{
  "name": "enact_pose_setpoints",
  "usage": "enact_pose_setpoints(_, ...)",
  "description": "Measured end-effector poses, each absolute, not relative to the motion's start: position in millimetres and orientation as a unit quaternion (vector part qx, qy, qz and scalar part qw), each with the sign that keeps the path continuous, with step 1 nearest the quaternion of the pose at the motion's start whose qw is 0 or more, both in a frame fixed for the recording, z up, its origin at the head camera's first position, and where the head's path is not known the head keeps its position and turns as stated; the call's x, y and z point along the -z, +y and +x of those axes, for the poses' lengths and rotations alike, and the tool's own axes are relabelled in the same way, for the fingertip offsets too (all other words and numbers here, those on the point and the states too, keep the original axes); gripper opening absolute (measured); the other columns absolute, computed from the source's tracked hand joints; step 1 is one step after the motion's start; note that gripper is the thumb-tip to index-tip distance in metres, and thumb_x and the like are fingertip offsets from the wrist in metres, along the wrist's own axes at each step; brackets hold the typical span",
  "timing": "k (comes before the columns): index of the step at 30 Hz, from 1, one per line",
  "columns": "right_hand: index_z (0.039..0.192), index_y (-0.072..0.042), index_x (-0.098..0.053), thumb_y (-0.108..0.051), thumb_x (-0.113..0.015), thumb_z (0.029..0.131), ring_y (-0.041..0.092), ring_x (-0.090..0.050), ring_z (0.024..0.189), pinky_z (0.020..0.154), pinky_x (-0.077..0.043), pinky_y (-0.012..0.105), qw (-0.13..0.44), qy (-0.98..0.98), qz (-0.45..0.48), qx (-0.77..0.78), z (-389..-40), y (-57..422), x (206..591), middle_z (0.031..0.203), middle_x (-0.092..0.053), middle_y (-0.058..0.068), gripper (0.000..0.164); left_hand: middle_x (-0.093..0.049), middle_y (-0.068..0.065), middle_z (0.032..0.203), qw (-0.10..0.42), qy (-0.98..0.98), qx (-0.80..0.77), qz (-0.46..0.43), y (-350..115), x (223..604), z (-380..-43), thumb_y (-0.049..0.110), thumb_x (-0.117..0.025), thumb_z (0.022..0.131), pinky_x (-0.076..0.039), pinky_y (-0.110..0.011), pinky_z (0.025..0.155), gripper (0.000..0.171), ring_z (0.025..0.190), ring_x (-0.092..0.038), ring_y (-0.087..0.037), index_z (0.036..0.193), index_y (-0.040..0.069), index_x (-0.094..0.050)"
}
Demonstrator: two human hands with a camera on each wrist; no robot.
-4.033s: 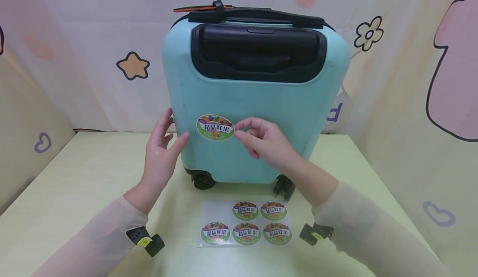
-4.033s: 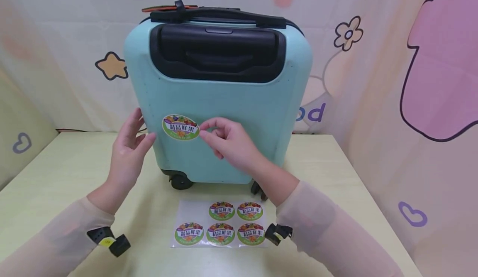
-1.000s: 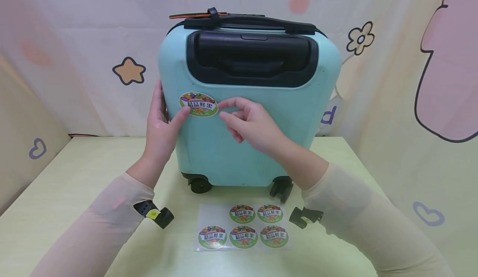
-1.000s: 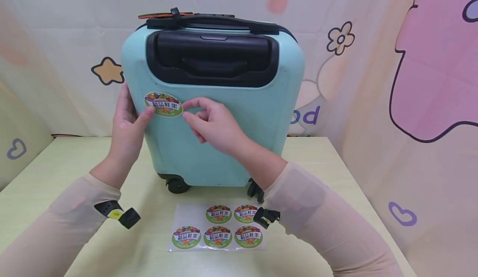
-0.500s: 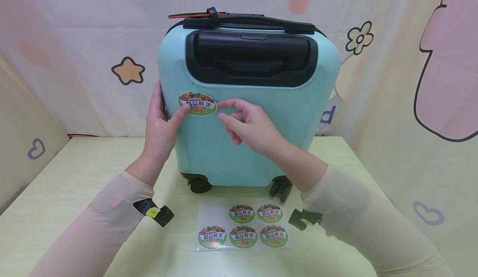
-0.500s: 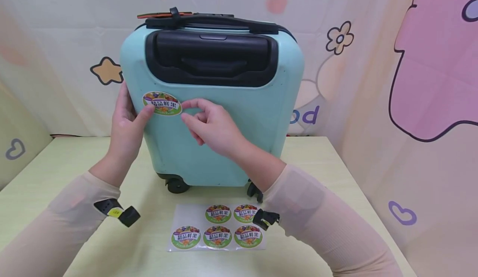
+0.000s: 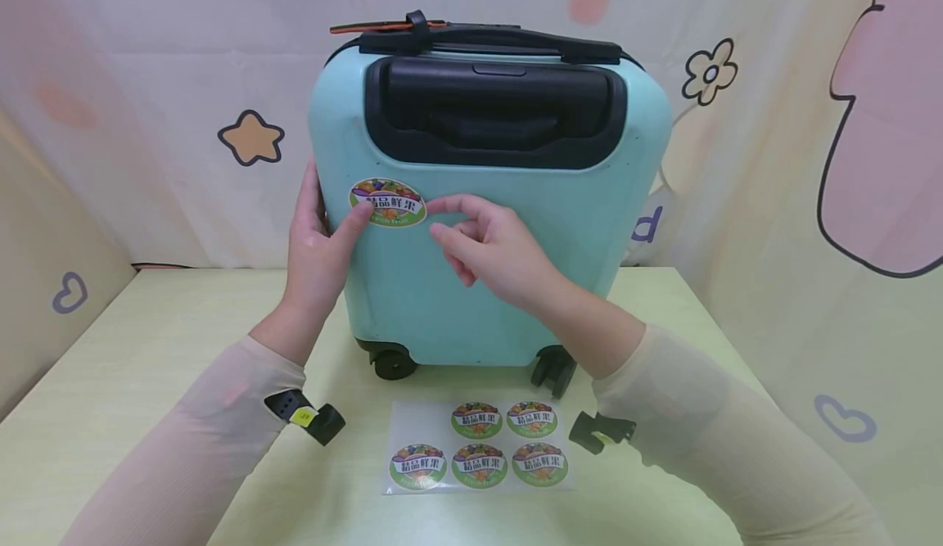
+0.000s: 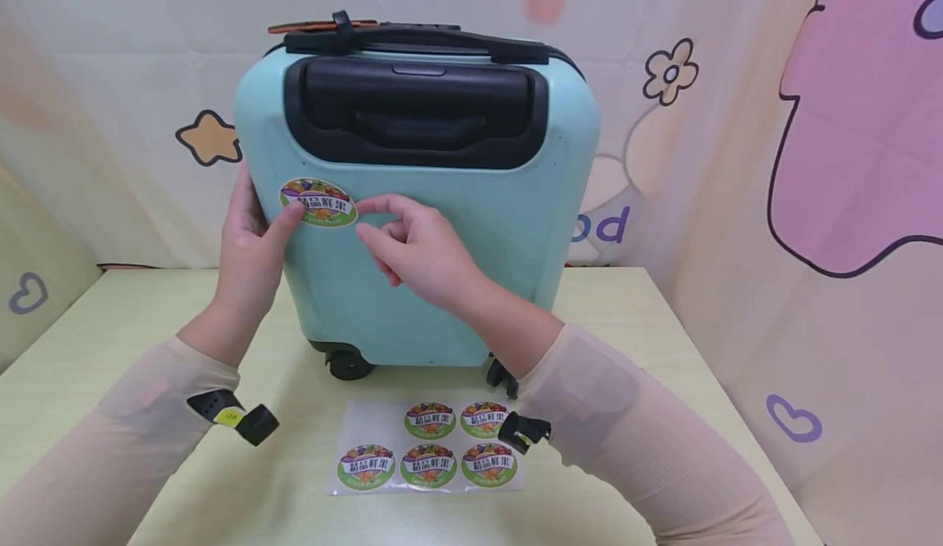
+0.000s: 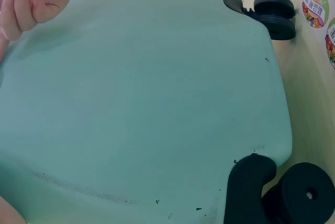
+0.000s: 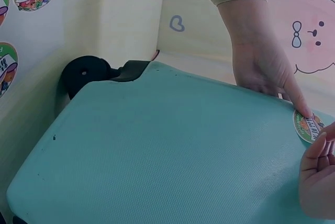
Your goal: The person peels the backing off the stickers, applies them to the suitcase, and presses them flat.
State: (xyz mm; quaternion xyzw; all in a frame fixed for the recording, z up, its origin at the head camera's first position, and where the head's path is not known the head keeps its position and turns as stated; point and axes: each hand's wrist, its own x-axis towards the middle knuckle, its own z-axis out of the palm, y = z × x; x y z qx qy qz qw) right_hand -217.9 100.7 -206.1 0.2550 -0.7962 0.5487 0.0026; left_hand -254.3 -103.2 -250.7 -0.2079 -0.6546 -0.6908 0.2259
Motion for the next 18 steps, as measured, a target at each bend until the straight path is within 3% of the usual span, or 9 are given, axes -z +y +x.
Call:
enact_pose_setpoints(6,0.124,-0.01,-0.053,-0.018,-0.055,0.094,0.027,-0.046,0.054,0.056,-0.039,0.039,0.004,-0.798,0.255,-0.547,-218.2,101.1,207.2,0.06,-0.046,0.014,0.031,-0.035,0.004,0.143,0.214,-0.656,0.694,-0.205,-105.2,257.0,-261.1,0.028,-0.061,0.091,-0.031,-0.043,0.105,0.074,0.129,-0.034,-0.015,0.149,0.031,-0.015)
enact_pose_setpoints(14,0.125,-0.011,-0.053,-0.018,-0.055,0.094,0.027,-0.046,0.054,0.058,-0.04,0.04,0.004,-0.797,0.255,-0.547,-216.7,101.2,207.0,0.06,-0.046,0.013,0.031,-0.026,0.003,0.148,0.203,-0.645,0.699,-0.234,-103.4,251.8,-251.2,0.022,-0.048,0.097,-0.021,-0.046,0.108,0.067,0.134,-0.025,-0.013,0.151,0.022,-0.008)
enact_pose_setpoints(18,0.125,-0.011,-0.054,-0.018,-0.055,0.094,0.027,-0.046,0.054,0.058,-0.041,0.035,0.002,-0.797,0.252,-0.549,-216.4,101.5,207.1,0.06,-0.046,0.013,0.032,-0.018,0.007,0.152,0.199,-0.65,0.696,-0.232,-106.8,255.9,-256.7,0.024,-0.039,0.099,-0.017,-0.046,0.11,0.06,0.137,-0.017,-0.01,0.151,0.024,-0.008)
